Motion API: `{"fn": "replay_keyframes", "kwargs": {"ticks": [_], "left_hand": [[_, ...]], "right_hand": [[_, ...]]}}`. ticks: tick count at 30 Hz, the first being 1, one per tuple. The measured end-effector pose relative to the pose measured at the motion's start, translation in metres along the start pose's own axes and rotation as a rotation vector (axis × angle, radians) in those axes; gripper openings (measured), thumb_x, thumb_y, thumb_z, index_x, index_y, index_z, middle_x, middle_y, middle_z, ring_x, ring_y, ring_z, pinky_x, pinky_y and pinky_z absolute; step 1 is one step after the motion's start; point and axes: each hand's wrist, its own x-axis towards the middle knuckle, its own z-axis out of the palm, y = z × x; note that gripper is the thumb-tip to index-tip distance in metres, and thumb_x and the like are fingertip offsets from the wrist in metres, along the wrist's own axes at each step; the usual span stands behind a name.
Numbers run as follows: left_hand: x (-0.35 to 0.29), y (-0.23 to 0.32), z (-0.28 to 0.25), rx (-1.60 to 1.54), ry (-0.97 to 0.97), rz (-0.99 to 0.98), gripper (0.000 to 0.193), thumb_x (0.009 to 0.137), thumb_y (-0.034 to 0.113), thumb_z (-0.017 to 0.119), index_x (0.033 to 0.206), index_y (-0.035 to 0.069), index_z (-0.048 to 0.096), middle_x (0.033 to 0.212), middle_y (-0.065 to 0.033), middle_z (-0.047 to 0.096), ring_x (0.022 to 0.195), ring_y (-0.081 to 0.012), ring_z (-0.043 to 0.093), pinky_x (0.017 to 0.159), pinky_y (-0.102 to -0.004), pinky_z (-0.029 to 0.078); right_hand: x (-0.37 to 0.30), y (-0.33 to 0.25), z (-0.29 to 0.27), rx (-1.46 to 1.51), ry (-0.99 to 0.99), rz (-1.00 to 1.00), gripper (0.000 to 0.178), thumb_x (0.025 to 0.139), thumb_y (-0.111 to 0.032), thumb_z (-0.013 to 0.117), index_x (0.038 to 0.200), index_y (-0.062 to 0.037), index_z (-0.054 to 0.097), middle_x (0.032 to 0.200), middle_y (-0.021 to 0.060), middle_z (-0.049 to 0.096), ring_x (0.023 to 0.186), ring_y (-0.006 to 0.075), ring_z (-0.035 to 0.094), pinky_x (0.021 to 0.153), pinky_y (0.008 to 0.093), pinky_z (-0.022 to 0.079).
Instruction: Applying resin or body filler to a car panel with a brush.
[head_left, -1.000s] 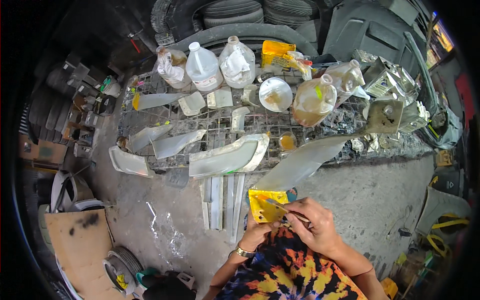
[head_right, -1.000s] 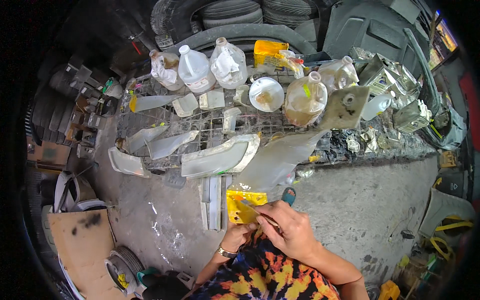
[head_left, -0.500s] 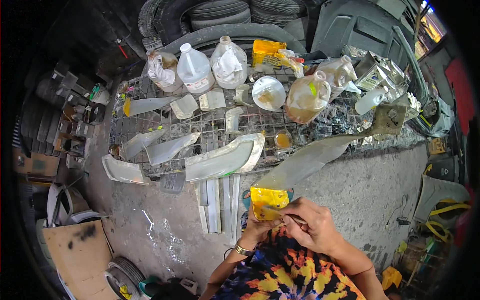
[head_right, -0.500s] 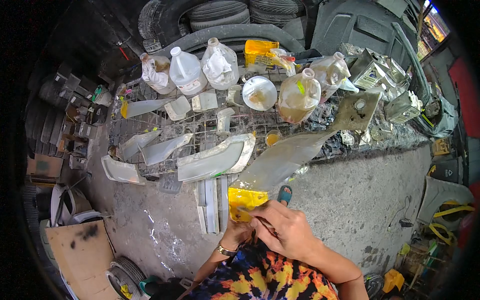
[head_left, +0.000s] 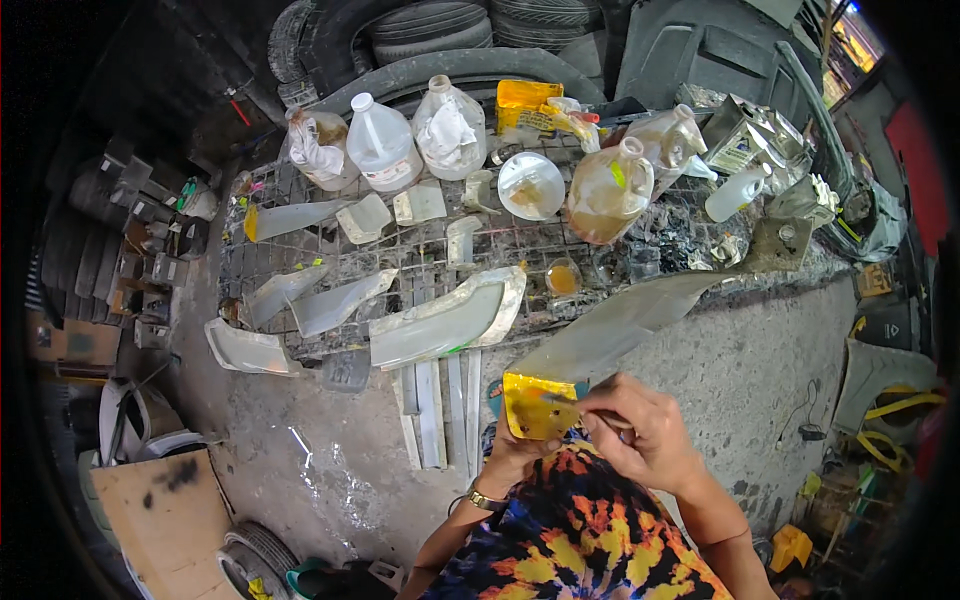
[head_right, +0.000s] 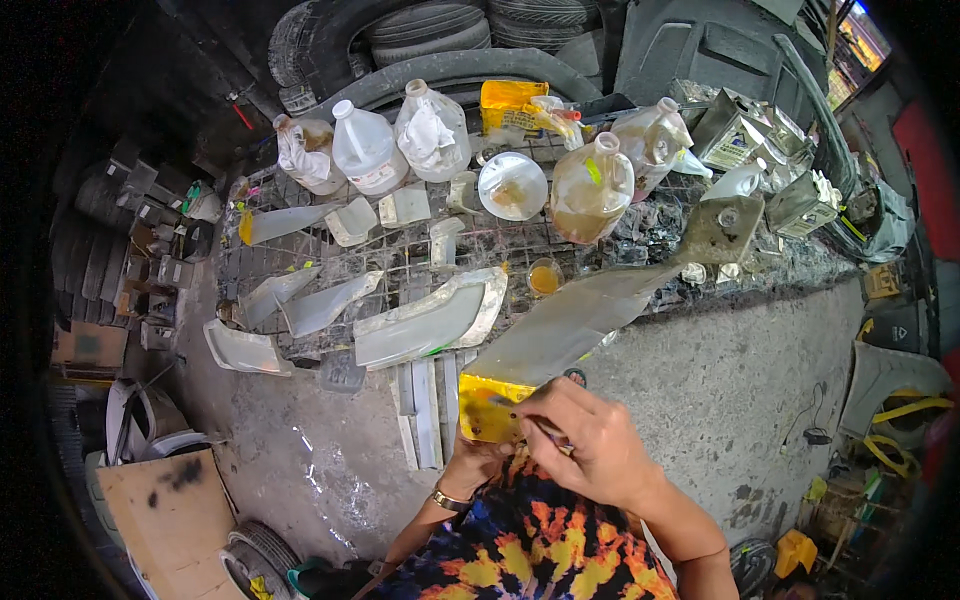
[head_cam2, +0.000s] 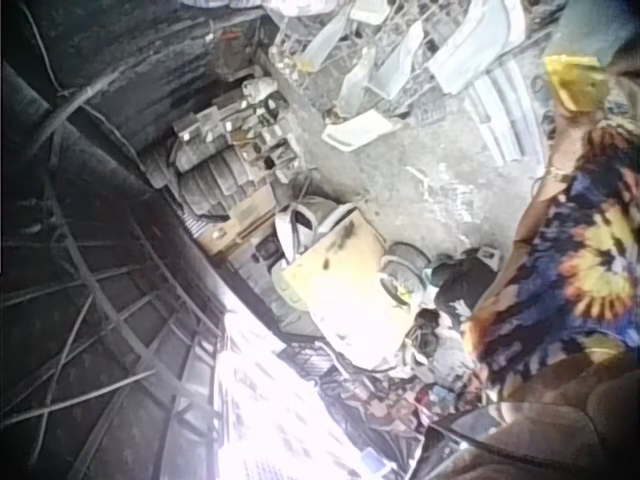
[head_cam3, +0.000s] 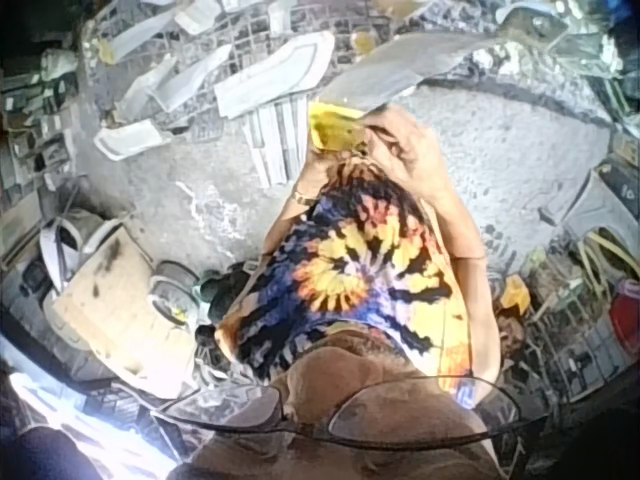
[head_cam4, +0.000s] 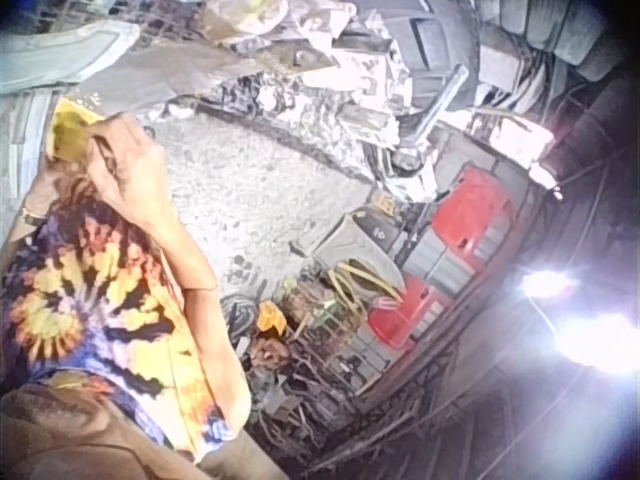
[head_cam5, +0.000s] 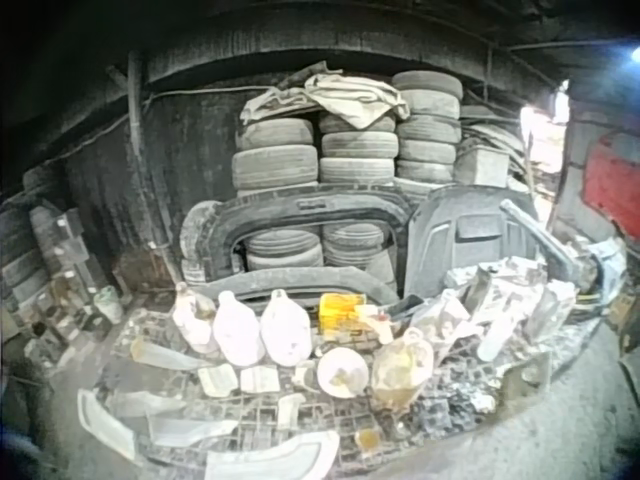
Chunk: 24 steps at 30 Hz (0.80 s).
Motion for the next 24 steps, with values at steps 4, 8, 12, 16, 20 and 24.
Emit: {"fn": "replay_keyframes", "kwargs": {"ticks": [4,8,12,16,20,24], "left_hand": [[-0.001,0.009,0.01,-0.004,0.0,-0.011,0.075,0.07,-0.009,0.073,0.135,0.009,0.04,0.126,-0.006,0.054,0.116,-0.0192,0.054,0.099,-0.0346,0.045],[-0.003,0.01,0.003,-0.013,-0.013,-0.017,0.072,0.071,-0.008,0.073,0.134,0.008,0.041,0.125,-0.006,0.055,0.115,-0.0191,0.054,0.099,-0.0345,0.044],[-0.004,0.011,0.004,0.061,0.013,-0.021,0.073,0.072,-0.009,0.072,0.135,0.01,0.04,0.125,-0.0052,0.054,0.114,-0.0186,0.054,0.098,-0.0336,0.044],[-0.007,0.011,0.007,0.02,0.033,-0.057,0.079,0.071,-0.011,0.072,0.137,0.014,0.036,0.127,-0.0024,0.051,0.115,-0.0167,0.053,0.098,-0.0323,0.045],[-0.007,0.007,0.006,0.02,0.002,-0.083,0.081,0.07,-0.011,0.073,0.137,0.015,0.035,0.128,-0.0011,0.05,0.115,-0.0153,0.053,0.098,-0.0315,0.045],[-0.004,0.008,0.008,0.031,-0.021,-0.043,0.083,0.069,-0.009,0.075,0.138,0.014,0.035,0.127,-0.0016,0.051,0.116,-0.0152,0.052,0.099,-0.0319,0.044]], "right_hand": [[0.004,0.002,0.003,-0.049,0.0,0.049,0.017,0.08,-0.005,0.063,0.097,-0.004,0.063,0.078,0.0088,0.057,0.06,0.0248,0.061,0.054,0.0331,0.05],[0.001,0.009,-0.002,-0.203,-0.039,-0.156,0.025,0.078,-0.006,0.065,0.102,-0.0048,0.059,0.09,0.0083,0.057,0.067,0.0264,0.062,0.055,0.0348,0.051],[0.002,-0.001,-0.01,-0.387,-0.192,-0.221,0.025,0.077,-0.008,0.064,0.1,-0.003,0.054,0.093,0.0098,0.054,0.076,0.029,0.063,0.057,0.0376,0.052],[0.016,-0.001,-0.003,-0.415,-0.329,-0.217,0.02,0.08,-0.009,0.061,0.096,-0.0014,0.052,0.088,0.0115,0.053,0.076,0.0305,0.063,0.059,0.0388,0.053],[0.032,0.002,0.01,-0.33,-0.327,-0.226,0.021,0.081,-0.009,0.06,0.099,-0.0009,0.052,0.09,0.0132,0.054,0.075,0.0327,0.062,0.059,0.0395,0.052],[0.037,0.008,0.02,-0.183,-0.141,-0.318,0.022,0.081,-0.009,0.063,0.1,-0.0022,0.056,0.09,0.0118,0.057,0.07,0.0325,0.061,0.057,0.0387,0.051]]}}
